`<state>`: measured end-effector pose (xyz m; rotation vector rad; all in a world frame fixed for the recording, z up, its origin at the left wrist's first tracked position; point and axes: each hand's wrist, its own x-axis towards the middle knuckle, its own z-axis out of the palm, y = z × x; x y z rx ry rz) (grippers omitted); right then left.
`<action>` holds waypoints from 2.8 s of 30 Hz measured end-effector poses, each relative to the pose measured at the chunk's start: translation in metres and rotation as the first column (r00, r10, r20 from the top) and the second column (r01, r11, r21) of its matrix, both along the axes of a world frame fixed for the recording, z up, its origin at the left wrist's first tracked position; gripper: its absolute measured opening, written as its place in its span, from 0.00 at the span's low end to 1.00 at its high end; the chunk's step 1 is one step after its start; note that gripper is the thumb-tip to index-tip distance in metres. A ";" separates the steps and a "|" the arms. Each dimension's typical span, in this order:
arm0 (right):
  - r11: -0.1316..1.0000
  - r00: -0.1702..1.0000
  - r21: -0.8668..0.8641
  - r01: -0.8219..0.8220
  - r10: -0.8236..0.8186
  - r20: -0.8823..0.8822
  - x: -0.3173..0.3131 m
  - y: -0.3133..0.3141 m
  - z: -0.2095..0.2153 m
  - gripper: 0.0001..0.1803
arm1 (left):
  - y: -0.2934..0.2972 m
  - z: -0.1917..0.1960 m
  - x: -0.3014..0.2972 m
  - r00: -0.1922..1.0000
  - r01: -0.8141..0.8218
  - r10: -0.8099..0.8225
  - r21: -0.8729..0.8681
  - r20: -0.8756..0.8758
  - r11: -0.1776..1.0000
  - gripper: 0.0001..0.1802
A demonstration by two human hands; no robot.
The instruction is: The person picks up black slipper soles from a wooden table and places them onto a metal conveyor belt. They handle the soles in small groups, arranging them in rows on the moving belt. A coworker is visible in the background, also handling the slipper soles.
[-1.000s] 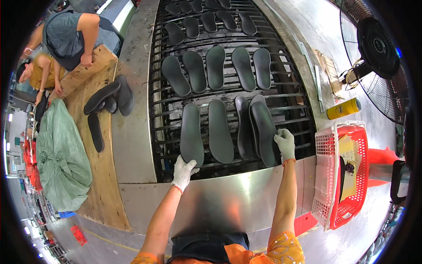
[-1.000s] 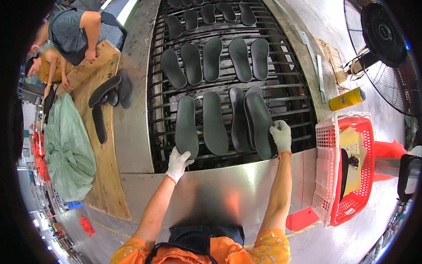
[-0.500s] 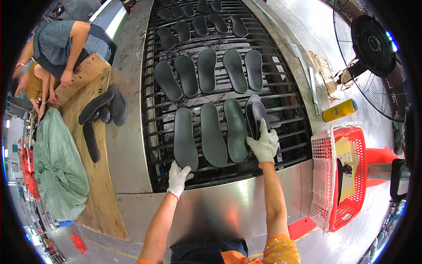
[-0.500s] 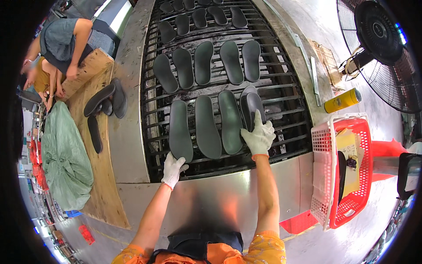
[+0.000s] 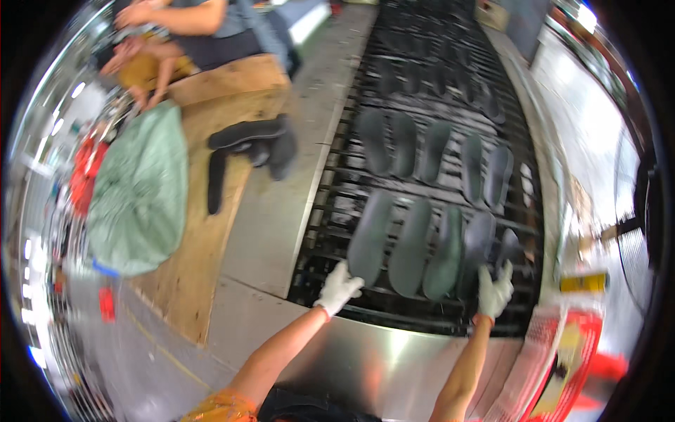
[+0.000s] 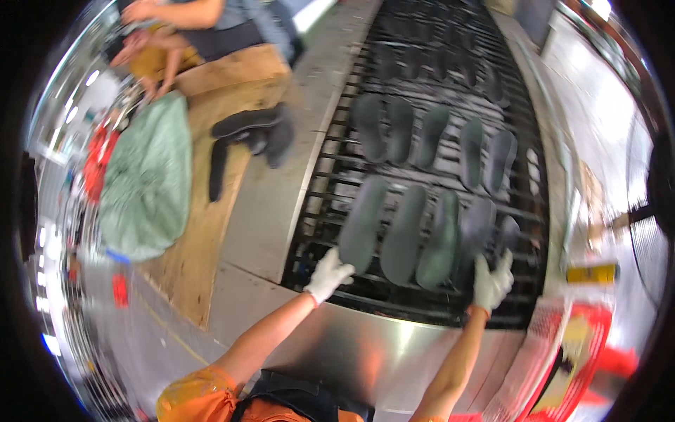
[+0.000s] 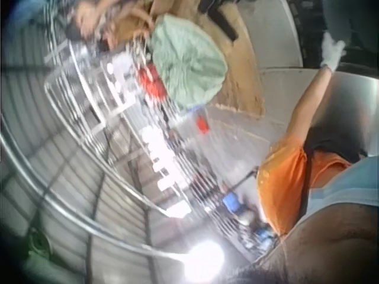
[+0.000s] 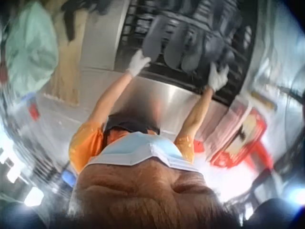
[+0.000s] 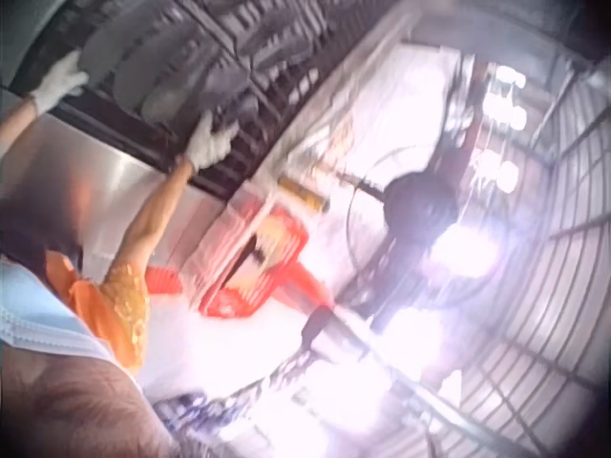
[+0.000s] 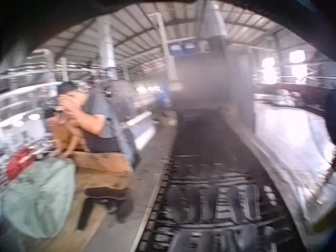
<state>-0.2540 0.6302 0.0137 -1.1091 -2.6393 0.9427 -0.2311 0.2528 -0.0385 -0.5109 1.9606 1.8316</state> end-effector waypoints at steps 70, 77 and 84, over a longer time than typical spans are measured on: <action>0.471 0.566 0.396 -0.789 0.807 0.167 -0.229 -0.568 0.017 0.41 | -0.409 0.042 0.129 0.821 -0.569 0.546 -0.327 -0.166 0.755 0.40; 0.538 0.606 0.281 -0.795 0.727 0.323 -0.258 -0.554 -0.014 0.35 | -0.398 0.068 0.031 0.954 -0.301 0.178 -0.770 -0.242 0.562 0.52; 0.233 0.750 -0.836 -0.498 0.599 -0.280 -0.181 -0.514 -0.019 0.30 | -0.386 0.070 0.008 0.994 -0.063 0.112 -0.919 -0.021 0.388 0.54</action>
